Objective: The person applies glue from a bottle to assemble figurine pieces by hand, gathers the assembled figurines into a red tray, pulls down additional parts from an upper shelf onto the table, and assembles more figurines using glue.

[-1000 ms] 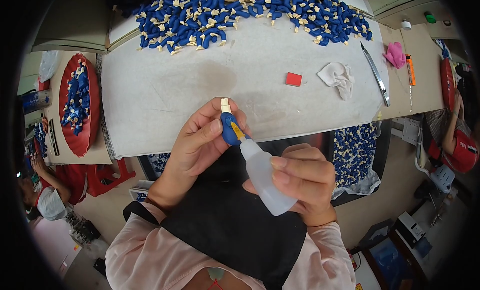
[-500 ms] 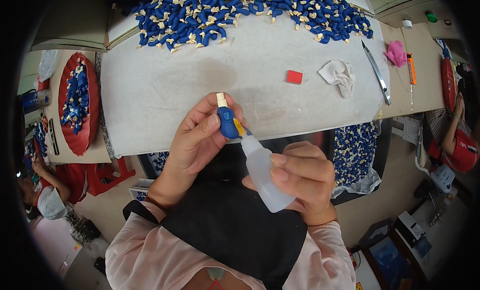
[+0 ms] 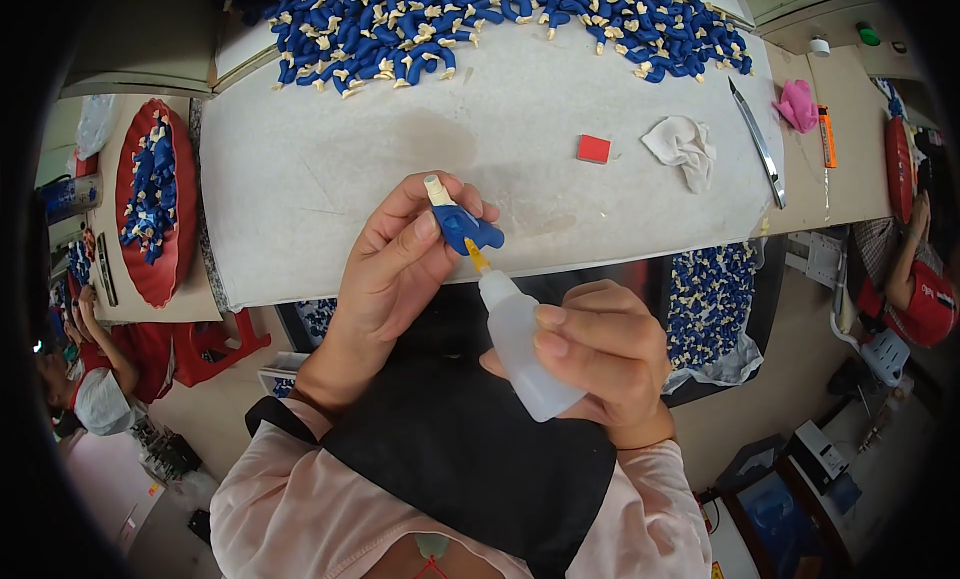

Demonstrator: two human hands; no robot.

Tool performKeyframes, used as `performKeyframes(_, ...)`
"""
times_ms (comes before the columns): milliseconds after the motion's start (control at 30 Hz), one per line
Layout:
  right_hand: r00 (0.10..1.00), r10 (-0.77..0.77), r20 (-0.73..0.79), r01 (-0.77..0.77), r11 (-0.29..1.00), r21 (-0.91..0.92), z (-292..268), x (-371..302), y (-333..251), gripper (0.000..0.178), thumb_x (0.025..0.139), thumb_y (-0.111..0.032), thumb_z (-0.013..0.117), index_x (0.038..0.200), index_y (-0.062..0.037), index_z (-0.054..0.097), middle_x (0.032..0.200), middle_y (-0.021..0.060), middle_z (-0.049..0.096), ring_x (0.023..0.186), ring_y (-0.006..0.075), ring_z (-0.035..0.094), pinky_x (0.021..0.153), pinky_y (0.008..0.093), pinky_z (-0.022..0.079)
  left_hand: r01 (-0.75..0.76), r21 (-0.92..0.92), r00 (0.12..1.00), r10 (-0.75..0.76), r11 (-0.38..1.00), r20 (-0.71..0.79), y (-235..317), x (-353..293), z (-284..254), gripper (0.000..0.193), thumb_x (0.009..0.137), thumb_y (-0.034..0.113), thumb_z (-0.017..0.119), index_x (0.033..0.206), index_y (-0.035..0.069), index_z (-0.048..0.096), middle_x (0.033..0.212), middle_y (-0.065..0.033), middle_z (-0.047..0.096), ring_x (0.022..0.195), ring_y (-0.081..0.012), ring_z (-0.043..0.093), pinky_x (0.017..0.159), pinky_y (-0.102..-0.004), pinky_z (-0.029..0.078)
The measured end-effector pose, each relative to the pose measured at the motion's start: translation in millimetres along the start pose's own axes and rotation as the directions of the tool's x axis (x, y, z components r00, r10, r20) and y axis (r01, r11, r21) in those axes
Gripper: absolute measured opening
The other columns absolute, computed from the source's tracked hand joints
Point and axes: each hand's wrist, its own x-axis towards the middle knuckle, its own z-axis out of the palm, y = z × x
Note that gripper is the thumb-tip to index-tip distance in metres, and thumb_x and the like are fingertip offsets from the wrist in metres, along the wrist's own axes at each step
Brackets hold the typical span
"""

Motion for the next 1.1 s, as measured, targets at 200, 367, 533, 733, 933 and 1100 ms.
performKeyframes(200, 1.0, 0.023, -0.014, -0.023, 0.999, 0.033, 0.6, -0.8, 0.2, 0.046, 0.055, -0.008, 0.077, 0.09, -0.0029, 0.047, 0.082, 0.0109, 0.046, 0.059, 0.0153, 0.047, 0.049, 0.0248, 0.043, 0.005, 0.027, 1.0, -0.004, 1.0, -0.022, -0.5, 0.5, 0.3, 0.028, 0.083, 0.014, 0.049, 0.108, 0.003, 0.046, 0.099, -0.0111, 0.05, 0.102, -0.0252, 0.047, 0.088, -0.0367, 0.036)
performKeyframes(367, 0.999, 0.034, -0.032, -0.032, 0.998, 0.055, -0.1, -1.7, 2.5, 0.045, 0.056, -0.009, 0.077, 0.089, -0.0029, 0.048, 0.081, 0.0106, 0.046, 0.059, 0.0145, 0.047, 0.049, 0.0245, 0.043, 0.056, -0.013, 0.998, -0.056, 0.998, -0.021, -1.4, -0.2, 0.1, 0.029, 0.083, 0.015, 0.048, 0.109, 0.003, 0.046, 0.099, -0.0109, 0.05, 0.099, -0.0256, 0.049, 0.087, -0.0361, 0.037)
performKeyframes(533, 0.999, 0.043, -0.021, -0.041, 0.998, 0.056, -1.1, -2.2, 2.9, 0.045, 0.056, -0.009, 0.077, 0.09, -0.0033, 0.048, 0.081, 0.01, 0.046, 0.06, 0.0142, 0.048, 0.05, 0.0246, 0.044, 0.133, -0.063, 0.991, -0.132, 0.989, 0.007, -0.4, -0.8, 3.5, 0.03, 0.084, 0.017, 0.047, 0.11, 0.002, 0.045, 0.098, -0.011, 0.05, 0.095, -0.0254, 0.051, 0.085, -0.0347, 0.038)
performKeyframes(733, 0.999, 0.042, -0.02, -0.041, 0.998, 0.05, -2.2, -3.8, 4.6, 0.044, 0.058, -0.01, 0.076, 0.09, -0.0035, 0.048, 0.08, 0.0093, 0.045, 0.059, 0.0139, 0.047, 0.049, 0.0244, 0.044, 0.169, -0.042, 0.985, -0.168, 0.985, 0.036, -0.3, 0.1, 3.8, 0.031, 0.084, 0.018, 0.047, 0.11, 0.002, 0.046, 0.095, -0.0109, 0.051, 0.093, -0.0243, 0.051, 0.084, -0.0346, 0.039)
performKeyframes(933, 0.998, 0.042, -0.052, -0.04, 0.999, 0.029, 0.5, -2.5, 2.7, 0.043, 0.059, -0.011, 0.075, 0.091, -0.004, 0.047, 0.08, 0.0092, 0.045, 0.058, 0.0139, 0.047, 0.049, 0.0244, 0.043, 0.168, -0.034, 0.985, -0.167, 0.985, 0.038, -1.8, -0.9, 3.5, 0.03, 0.084, 0.018, 0.047, 0.11, 0.002, 0.046, 0.095, -0.0107, 0.052, 0.092, -0.0237, 0.051, 0.083, -0.0349, 0.039)
performKeyframes(1100, 0.999, 0.043, -0.019, -0.042, 0.999, 0.031, -2.8, -4.5, 5.3, 0.043, 0.059, -0.011, 0.075, 0.091, -0.0038, 0.047, 0.079, 0.009, 0.045, 0.057, 0.014, 0.047, 0.049, 0.0245, 0.043, 0.169, -0.029, 0.985, -0.168, 0.985, 0.023, -2.7, -0.2, 1.8, 0.03, 0.084, 0.018, 0.047, 0.11, 0.002, 0.046, 0.095, -0.0106, 0.052, 0.092, -0.0235, 0.052, 0.083, -0.0349, 0.039)
